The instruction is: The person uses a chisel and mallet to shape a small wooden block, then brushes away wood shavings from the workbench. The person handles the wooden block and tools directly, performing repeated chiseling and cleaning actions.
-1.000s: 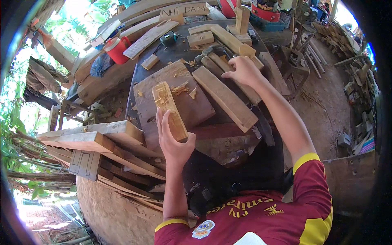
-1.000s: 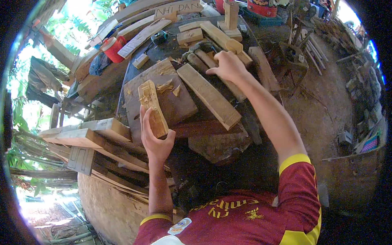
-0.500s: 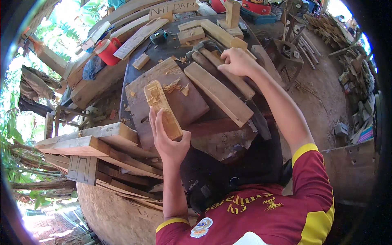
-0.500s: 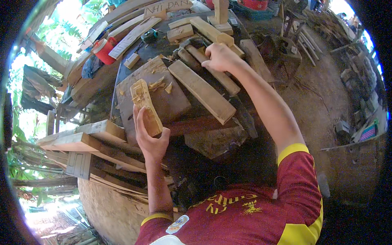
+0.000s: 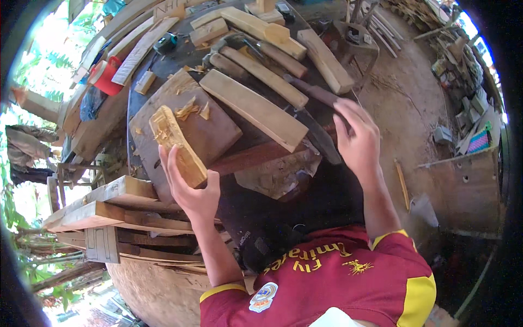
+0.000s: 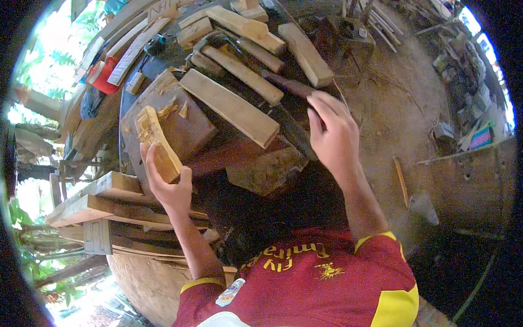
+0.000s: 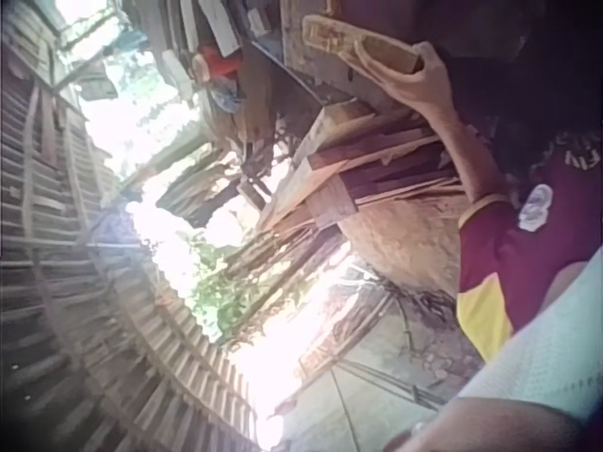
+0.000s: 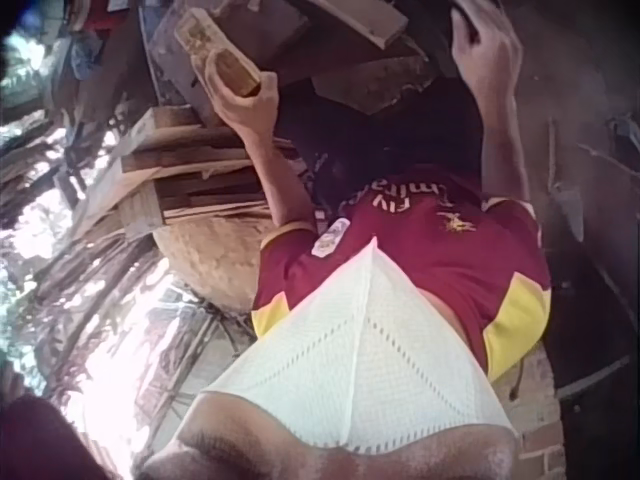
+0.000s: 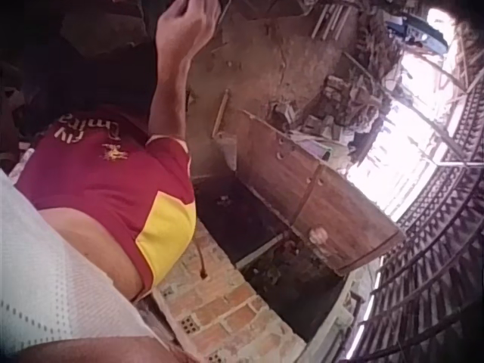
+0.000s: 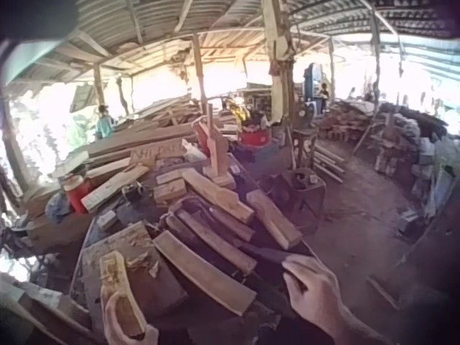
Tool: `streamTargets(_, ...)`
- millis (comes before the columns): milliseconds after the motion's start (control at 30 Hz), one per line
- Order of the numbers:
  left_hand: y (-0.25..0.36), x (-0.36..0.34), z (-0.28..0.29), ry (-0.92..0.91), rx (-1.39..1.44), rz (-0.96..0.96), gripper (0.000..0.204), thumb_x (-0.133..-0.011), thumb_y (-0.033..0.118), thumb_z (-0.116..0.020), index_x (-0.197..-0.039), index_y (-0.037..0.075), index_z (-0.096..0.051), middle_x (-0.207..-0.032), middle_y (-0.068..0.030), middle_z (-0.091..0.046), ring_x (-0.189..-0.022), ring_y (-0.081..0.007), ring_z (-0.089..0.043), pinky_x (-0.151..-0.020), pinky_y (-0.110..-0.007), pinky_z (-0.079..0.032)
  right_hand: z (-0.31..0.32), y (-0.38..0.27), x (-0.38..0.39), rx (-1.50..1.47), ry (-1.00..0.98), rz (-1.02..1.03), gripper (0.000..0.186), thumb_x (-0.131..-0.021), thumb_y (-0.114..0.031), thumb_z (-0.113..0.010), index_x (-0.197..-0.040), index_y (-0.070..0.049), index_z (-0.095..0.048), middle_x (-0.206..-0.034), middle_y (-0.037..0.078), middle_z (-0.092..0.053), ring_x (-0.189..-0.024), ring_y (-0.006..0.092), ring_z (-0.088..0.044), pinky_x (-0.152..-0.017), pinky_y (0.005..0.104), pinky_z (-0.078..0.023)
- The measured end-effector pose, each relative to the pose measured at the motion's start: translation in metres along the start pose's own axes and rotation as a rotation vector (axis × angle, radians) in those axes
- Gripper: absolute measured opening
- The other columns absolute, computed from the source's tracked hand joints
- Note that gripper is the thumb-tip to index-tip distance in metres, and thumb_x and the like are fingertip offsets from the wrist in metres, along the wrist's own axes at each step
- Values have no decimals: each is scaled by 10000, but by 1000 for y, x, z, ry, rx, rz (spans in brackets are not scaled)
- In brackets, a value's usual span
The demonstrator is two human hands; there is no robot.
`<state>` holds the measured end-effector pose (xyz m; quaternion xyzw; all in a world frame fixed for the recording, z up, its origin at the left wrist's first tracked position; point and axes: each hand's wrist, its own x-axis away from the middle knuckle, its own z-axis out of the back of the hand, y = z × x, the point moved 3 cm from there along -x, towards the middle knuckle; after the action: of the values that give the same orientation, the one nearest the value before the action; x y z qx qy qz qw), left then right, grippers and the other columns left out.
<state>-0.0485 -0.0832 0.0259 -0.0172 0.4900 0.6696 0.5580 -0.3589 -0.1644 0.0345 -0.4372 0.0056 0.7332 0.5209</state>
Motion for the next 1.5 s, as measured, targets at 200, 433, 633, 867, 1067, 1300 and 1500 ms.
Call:
streamTargets(200, -5, -2, 1, -44, 92, 33, 770, -615, -2, -636, -1360, 40, -447, -1481, -253, -369, -1399, -389, -341, -1145, -443, -282, -38, 22, -38, 311, -224, 23, 256, -814, -93, -668, -1069, -87, -687, -956, 118, -681, -954, 301, -624, -819, 412, -499)
streamTargets(433, -5, 5, 18, -20, 51, 133, 791, -659, 8, -717, -1387, 13, -407, -1424, -234, -425, -1368, -346, -396, -1120, -430, -328, -5, 11, -28, 118, 9, -80, 273, -879, -99, -634, -1147, -60, -663, -964, 162, -676, -901, 351, -640, -813, 422, -503)
streamTargets(633, -8, 24, 15, 178, 13, 208, 773, -671, 31, -786, -1353, -30, -427, -1265, -222, -569, -1188, -313, -569, -1018, -388, -441, -18, -47, -27, -373, -159, 73, 332, -922, -123, -611, -1242, -31, -617, -957, 164, -665, -853, 312, -648, -759, 383, -515)
streamTargets(867, -9, 27, 12, 196, 110, 279, 1007, -655, 26, -799, -1461, 5, -196, -1260, -235, -531, -1159, -317, -571, -984, -394, -462, -75, -164, -20, -307, -753, 708, 285, -846, -116, -573, -1108, -27, -646, -817, 198, -653, -740, 289, -702, -600, 382, -576)
streamTargets(1067, -8, 20, 18, 180, 126, 343, 1035, -647, 35, -796, -1456, -2, -151, -1256, -251, -497, -1199, -361, -549, -1026, -419, -427, -150, -167, -91, -128, -668, 748, 339, -830, -110, -579, -1162, -86, -640, -752, 159, -634, -720, 325, -677, -601, 414, -536)
streamTargets(1300, -10, 24, 20, 181, 133, 324, 1007, -652, 45, -793, -1449, -3, -180, -1230, -285, -556, -1199, -346, -559, -1049, -408, -405, -115, -183, -56, -168, -906, 754, 187, -873, -148, -561, -1018, -74, -652, -734, 180, -671, -718, 336, -698, -581, 460, -560)
streamTargets(1500, -14, 24, 17, 205, 127, 291, 980, -631, 49, -822, -1435, 4, -264, -1267, -213, -504, -1167, -303, -552, -988, -390, -453, -141, -168, -71, -156, -832, 708, 247, -901, -167, -517, -1106, -166, -655, -731, 158, -665, -722, 334, -696, -597, 470, -562)
